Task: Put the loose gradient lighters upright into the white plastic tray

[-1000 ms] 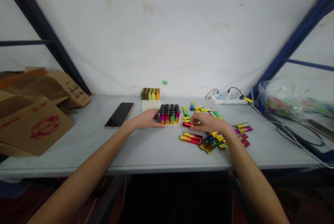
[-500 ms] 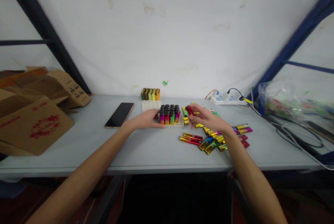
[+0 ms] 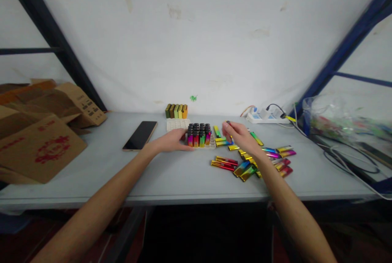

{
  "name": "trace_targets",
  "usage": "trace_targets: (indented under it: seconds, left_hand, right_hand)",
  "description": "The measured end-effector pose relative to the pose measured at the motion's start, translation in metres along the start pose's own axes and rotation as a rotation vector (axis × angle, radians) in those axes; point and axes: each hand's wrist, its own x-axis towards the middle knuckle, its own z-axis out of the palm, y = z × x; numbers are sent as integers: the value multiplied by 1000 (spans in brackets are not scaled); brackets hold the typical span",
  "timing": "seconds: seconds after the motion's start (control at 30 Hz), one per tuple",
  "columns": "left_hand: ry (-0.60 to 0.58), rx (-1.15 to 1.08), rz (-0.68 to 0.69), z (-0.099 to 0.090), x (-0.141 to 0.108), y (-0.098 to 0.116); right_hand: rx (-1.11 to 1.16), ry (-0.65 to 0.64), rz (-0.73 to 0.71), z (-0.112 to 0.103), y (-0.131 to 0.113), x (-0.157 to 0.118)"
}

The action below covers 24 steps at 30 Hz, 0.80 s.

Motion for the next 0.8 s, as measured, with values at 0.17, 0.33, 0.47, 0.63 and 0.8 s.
trace_targets:
  seconds: [0.17, 0.33, 0.47, 0.63, 0.8]
  left_hand:
    - [-6, -7, 10, 0, 1, -2]
    - [-15, 27, -15, 0, 1, -2]
    - [-1, 12, -18, 1, 1, -2]
    - [-9, -18, -11, 2, 1, -4]
    - [-12, 3, -8, 2, 2, -5]
  right_hand:
    - [-278, 65, -30, 4, -2, 0]
    - [-368, 92, 18, -1, 8, 1]
    - [-425, 92, 26, -2, 13, 2]
    - [-459, 89, -14, 1, 12, 2]
    - [-458, -65, -197, 6, 13, 1]
